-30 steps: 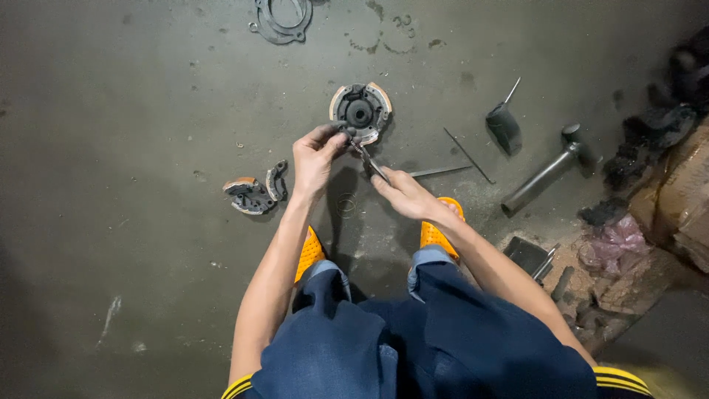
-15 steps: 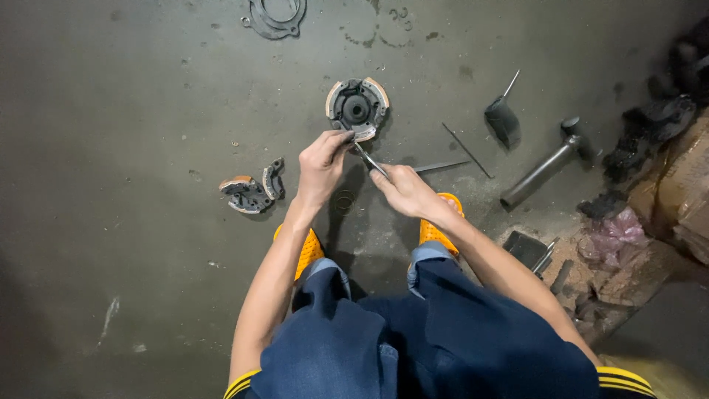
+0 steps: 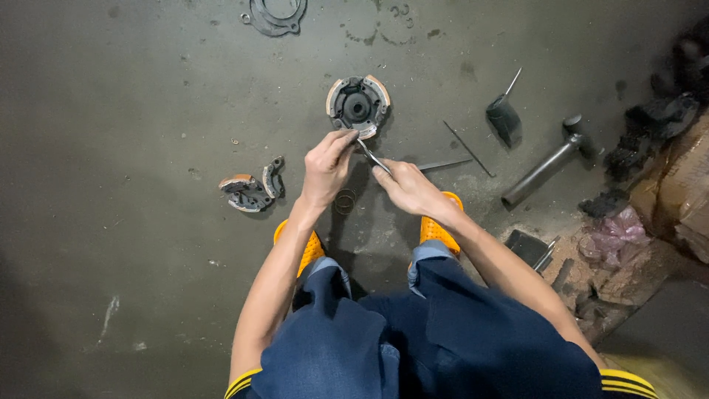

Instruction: The person uses pliers to remove a circular metal ring from a mechanical assembly on the floor. They then place the ring aside and continue to manipulate the assembly with the pliers. The person later walks through the workshop and picks up a hammer.

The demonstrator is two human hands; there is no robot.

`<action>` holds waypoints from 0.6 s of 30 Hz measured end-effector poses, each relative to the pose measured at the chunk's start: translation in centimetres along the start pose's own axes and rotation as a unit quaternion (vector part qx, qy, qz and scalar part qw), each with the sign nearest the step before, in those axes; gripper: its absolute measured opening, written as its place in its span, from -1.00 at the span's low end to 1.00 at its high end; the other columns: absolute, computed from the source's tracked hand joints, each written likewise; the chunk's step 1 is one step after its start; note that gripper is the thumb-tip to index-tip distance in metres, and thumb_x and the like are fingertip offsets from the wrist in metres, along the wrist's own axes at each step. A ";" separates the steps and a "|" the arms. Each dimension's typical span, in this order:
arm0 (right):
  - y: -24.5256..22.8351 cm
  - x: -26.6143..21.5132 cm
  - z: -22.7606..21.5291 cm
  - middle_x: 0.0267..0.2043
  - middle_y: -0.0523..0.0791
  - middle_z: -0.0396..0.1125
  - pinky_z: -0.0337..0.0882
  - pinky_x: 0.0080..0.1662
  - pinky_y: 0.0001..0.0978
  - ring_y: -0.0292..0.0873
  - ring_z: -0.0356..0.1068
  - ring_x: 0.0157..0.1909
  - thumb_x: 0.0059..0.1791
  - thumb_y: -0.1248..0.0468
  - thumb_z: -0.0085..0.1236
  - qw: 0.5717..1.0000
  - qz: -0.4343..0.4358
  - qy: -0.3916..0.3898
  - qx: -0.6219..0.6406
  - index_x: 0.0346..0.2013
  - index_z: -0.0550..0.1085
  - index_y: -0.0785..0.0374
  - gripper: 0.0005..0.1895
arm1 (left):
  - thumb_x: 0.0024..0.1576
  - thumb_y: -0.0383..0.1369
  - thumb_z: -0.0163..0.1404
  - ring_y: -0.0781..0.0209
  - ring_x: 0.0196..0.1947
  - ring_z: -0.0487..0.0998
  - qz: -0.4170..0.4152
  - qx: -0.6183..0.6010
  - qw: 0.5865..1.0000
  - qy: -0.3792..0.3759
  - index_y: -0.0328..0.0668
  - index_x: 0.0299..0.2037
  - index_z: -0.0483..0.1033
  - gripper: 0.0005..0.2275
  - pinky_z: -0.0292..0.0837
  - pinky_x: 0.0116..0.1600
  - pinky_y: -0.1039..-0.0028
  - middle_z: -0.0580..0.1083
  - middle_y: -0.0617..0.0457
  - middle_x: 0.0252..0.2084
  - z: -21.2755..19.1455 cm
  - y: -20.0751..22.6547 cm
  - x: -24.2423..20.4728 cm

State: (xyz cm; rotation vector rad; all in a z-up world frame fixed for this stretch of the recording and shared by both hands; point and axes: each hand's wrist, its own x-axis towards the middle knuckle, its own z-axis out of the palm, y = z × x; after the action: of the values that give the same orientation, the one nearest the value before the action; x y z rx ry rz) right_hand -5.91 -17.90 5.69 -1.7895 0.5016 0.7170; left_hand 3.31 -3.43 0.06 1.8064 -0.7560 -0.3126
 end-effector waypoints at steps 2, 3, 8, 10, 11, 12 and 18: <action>-1.1 -0.2 -0.1 -0.53 0.11 0.25 0.28 -0.32 -0.07 0.07 0.29 -0.40 0.03 0.18 -0.35 1.000 0.013 -0.001 0.006 -0.35 0.37 0.43 -0.62 | 0.02 -0.67 -0.07 -0.08 -0.31 0.54 -0.005 0.009 1.000 0.006 -0.35 -0.23 0.47 -0.84 0.45 -0.26 0.32 0.47 -0.13 -0.31 0.5 -0.1 -0.3; -1.6 -0.4 -0.1 -0.48 0.17 0.29 0.29 -0.28 0.01 0.16 0.34 -0.34 0.02 0.17 -0.35 1.000 0.026 -0.001 0.012 -0.29 0.38 0.44 -0.61 | 0.03 -0.67 -0.07 -0.06 -0.32 0.54 -0.010 0.017 1.000 0.011 -0.35 -0.23 0.48 -0.84 0.46 -0.26 0.34 0.48 -0.13 -0.32 0.7 -0.2 -0.5; -0.1 0.5 0.4 -0.63 -0.06 0.26 0.31 -0.39 -0.26 -0.12 0.29 -0.50 -0.04 0.18 -0.18 0.994 0.083 -0.006 0.064 -0.48 0.41 0.33 -0.70 | 0.03 -0.68 -0.10 -0.08 -0.33 0.54 -0.035 0.001 0.999 0.021 -0.33 -0.24 0.49 -0.83 0.45 -0.29 0.35 0.47 -0.13 -0.35 0.6 0.3 -0.3; 0.0 0.7 0.6 -0.66 -0.10 0.25 0.30 -0.43 -0.33 -0.18 0.26 -0.54 -0.05 0.19 -0.16 0.993 0.090 -0.004 0.079 -0.52 0.41 0.29 -0.72 | 0.02 -0.69 -0.11 -0.08 -0.34 0.54 -0.038 -0.003 0.999 0.024 -0.34 -0.25 0.50 -0.82 0.45 -0.29 0.35 0.47 -0.14 -0.36 0.7 0.5 -0.2; 0.1 0.8 0.8 -0.67 -0.13 0.22 0.26 -0.48 -0.40 -0.22 0.23 -0.58 -0.05 0.22 -0.15 0.993 0.095 0.001 0.077 -0.53 0.40 0.28 -0.74 | 0.03 -0.69 -0.11 -0.06 -0.34 0.54 -0.038 0.002 0.999 0.031 -0.32 -0.25 0.50 -0.82 0.45 -0.30 0.37 0.47 -0.12 -0.37 0.8 0.5 -0.1; 0.2 1.0 0.9 -0.69 -0.16 0.20 0.23 -0.54 -0.47 -0.27 0.20 -0.62 -0.04 0.25 -0.15 0.992 0.100 0.006 0.074 -0.54 0.39 0.26 -0.76 | 0.04 -0.68 -0.11 -0.05 -0.35 0.54 -0.038 0.006 0.998 0.040 -0.29 -0.26 0.51 -0.82 0.45 -0.30 0.38 0.48 -0.10 -0.37 1.0 0.6 -0.1; 0.3 0.8 1.2 -0.68 -0.11 0.19 0.26 -0.50 -0.41 -0.21 0.23 -0.59 -0.02 0.27 -0.18 0.993 0.083 0.019 0.085 -0.57 0.38 0.30 -0.72 | 0.03 -0.69 -0.14 -0.05 -0.37 0.54 -0.038 -0.005 0.999 0.038 -0.27 -0.25 0.52 -0.79 0.44 -0.32 0.36 0.47 -0.09 -0.39 0.8 0.1 -0.2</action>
State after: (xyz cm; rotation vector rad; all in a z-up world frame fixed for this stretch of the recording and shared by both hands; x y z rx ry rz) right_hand -5.80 -16.85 4.61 -1.6169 0.7232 0.7331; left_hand 2.68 -3.96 -0.18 1.8298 -0.6333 -0.2953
